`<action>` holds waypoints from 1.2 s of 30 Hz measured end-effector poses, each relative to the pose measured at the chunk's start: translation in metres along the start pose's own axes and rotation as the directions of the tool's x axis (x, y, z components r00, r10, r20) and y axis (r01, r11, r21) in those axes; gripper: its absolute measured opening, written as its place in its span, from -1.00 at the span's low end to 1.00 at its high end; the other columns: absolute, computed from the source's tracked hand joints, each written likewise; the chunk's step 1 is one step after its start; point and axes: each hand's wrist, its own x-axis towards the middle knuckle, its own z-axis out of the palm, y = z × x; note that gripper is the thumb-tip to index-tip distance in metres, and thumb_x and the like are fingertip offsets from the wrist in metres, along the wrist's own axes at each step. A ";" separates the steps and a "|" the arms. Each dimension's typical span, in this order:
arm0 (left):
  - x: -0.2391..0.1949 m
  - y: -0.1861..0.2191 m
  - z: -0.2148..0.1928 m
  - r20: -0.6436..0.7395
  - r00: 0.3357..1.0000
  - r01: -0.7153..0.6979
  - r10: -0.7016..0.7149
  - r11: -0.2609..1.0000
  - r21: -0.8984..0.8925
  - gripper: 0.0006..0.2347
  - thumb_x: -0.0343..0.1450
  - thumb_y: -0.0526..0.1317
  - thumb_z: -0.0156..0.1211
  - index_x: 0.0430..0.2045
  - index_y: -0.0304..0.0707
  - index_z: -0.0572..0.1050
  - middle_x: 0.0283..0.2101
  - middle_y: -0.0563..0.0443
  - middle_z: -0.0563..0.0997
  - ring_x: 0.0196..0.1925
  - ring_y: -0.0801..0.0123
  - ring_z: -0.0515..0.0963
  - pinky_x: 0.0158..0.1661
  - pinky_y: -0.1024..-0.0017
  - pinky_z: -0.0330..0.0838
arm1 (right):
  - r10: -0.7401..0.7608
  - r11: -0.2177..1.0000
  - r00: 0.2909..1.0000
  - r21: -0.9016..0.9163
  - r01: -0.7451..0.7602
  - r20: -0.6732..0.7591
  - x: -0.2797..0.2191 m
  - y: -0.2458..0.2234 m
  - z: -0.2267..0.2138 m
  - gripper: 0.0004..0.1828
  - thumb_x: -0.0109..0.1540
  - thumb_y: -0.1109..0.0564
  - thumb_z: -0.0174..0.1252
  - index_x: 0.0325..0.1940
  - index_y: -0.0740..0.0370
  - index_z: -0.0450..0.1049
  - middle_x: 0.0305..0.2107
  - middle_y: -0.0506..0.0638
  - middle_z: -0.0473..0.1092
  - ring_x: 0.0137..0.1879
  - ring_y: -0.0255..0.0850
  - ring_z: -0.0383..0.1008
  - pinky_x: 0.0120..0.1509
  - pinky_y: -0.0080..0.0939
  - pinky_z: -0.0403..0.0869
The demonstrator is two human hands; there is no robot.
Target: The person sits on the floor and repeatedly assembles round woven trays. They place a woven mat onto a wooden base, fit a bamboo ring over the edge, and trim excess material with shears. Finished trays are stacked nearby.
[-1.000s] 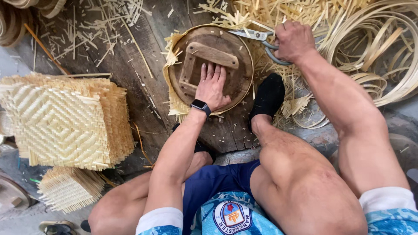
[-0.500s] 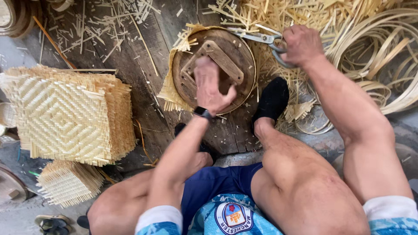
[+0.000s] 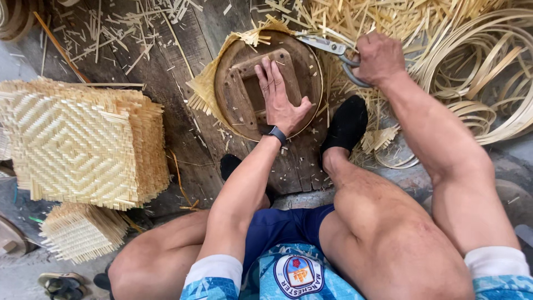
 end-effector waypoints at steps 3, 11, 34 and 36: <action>0.002 0.000 0.002 0.029 1.000 0.002 -0.002 1.000 -0.008 0.08 0.15 -0.13 0.46 0.49 -0.34 -0.24 0.58 -0.30 -0.20 0.63 -0.25 -0.32 0.57 0.04 -0.22 | -0.062 0.996 0.984 -0.074 0.050 -0.167 0.015 -0.030 -0.011 -0.40 0.25 -0.17 0.18 0.03 0.48 0.35 -0.13 0.32 0.37 0.02 0.11 0.39 0.11 0.10 0.43; 0.001 -0.010 -0.015 0.164 0.978 -0.125 0.126 0.992 -0.017 0.09 0.13 -0.15 0.47 0.50 -0.29 -0.24 0.59 -0.25 -0.22 0.63 -0.16 -0.32 0.57 0.06 -0.22 | -0.035 0.999 0.999 0.020 0.034 0.031 0.010 -0.019 -0.020 -0.60 0.58 -0.07 -0.03 0.18 0.37 0.40 -0.06 0.26 0.46 0.09 0.02 0.50 0.25 0.02 0.50; 0.011 -0.026 -0.053 0.548 0.763 -0.345 0.343 0.933 -0.102 0.04 0.11 -0.23 0.39 0.51 -0.20 -0.19 0.59 -0.15 -0.19 0.63 -0.06 -0.26 0.55 0.03 -0.14 | -0.197 0.951 0.791 -0.308 0.012 -0.579 0.046 -0.039 0.005 -0.24 0.06 -0.43 0.16 -0.03 0.29 0.50 -0.34 0.08 0.44 -0.17 -0.09 0.51 -0.01 -0.06 0.55; 0.014 -0.029 -0.059 0.584 0.723 -0.413 0.370 0.908 -0.065 0.05 0.11 -0.23 0.34 0.54 -0.18 -0.22 0.61 -0.13 -0.24 0.65 -0.03 -0.28 0.59 0.03 -0.16 | -0.087 0.985 0.913 -0.173 0.019 -0.398 0.039 -0.030 0.001 -0.31 0.22 -0.33 0.07 0.10 0.33 0.47 -0.25 0.16 0.44 -0.10 -0.04 0.49 0.03 0.00 0.54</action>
